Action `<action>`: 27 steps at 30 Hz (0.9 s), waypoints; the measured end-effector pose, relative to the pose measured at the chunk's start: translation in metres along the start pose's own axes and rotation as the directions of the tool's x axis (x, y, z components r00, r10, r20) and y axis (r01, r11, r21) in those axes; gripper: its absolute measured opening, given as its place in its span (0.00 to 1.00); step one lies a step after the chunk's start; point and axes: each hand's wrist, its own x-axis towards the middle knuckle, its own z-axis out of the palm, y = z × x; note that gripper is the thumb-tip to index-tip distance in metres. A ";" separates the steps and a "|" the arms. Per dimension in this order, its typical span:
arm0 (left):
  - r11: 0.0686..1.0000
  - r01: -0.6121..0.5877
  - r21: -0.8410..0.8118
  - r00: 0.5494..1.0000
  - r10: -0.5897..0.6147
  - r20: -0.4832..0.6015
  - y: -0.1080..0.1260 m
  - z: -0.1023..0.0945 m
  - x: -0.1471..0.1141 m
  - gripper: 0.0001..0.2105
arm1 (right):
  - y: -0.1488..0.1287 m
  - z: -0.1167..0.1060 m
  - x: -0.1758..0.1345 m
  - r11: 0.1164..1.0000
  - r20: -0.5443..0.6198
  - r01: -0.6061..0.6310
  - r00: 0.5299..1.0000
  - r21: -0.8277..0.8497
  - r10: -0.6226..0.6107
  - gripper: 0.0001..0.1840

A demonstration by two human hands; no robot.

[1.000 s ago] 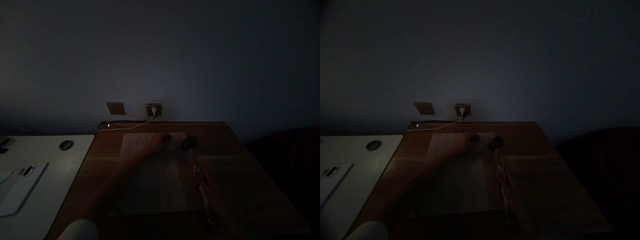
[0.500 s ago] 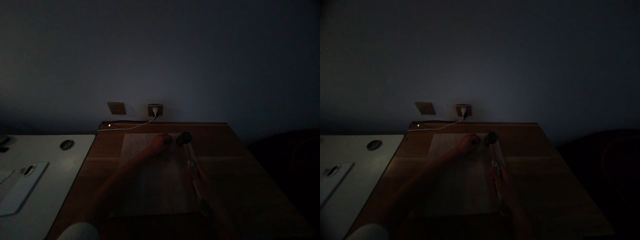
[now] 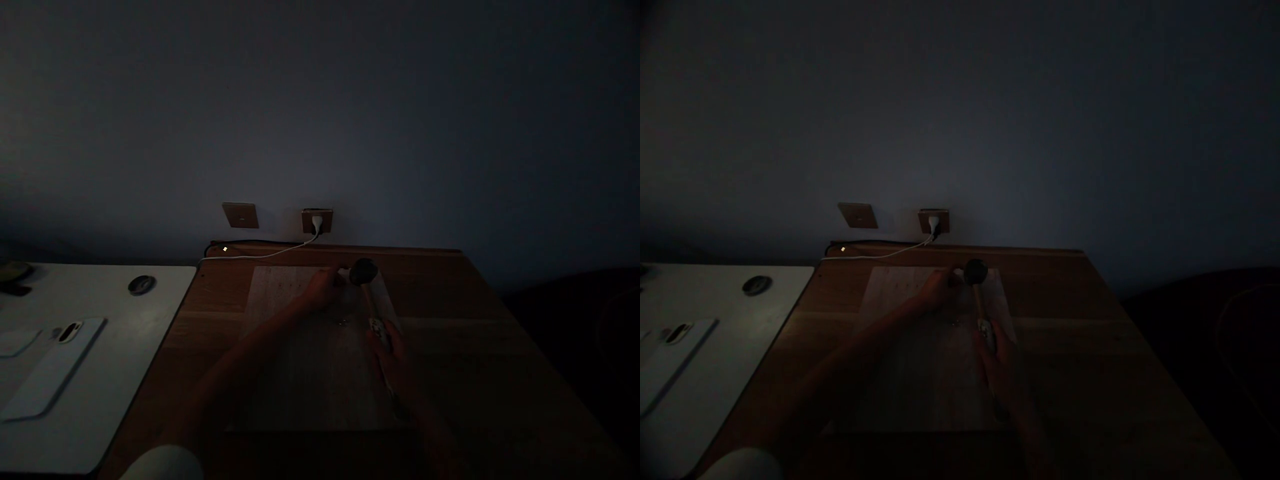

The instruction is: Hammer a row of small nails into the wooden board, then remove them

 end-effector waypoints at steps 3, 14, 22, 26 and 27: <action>1.000 0.007 0.030 1.000 -0.007 -0.017 0.002 0.000 0.000 0.29 | -0.004 0.000 -0.002 0.998 0.020 0.005 1.000 -0.065 -0.003 0.26; 0.986 -0.081 0.147 0.991 0.064 0.117 0.007 -0.050 -0.019 0.15 | -0.009 0.005 -0.003 0.995 0.018 -0.015 1.000 -0.096 0.017 0.28; 0.782 -0.304 0.544 0.895 0.039 0.444 0.031 -0.074 -0.076 0.09 | 0.001 0.006 -0.014 0.995 0.030 -0.089 0.995 -0.055 0.091 0.29; 0.723 -0.331 0.606 0.896 0.039 0.442 0.032 -0.066 -0.074 0.10 | 0.014 0.003 -0.013 0.996 0.011 -0.048 0.999 -0.070 0.049 0.28; 0.706 -0.333 0.625 0.899 0.037 0.437 0.032 -0.065 -0.072 0.11 | 0.016 0.002 -0.014 0.996 -0.009 -0.043 0.999 -0.073 0.043 0.28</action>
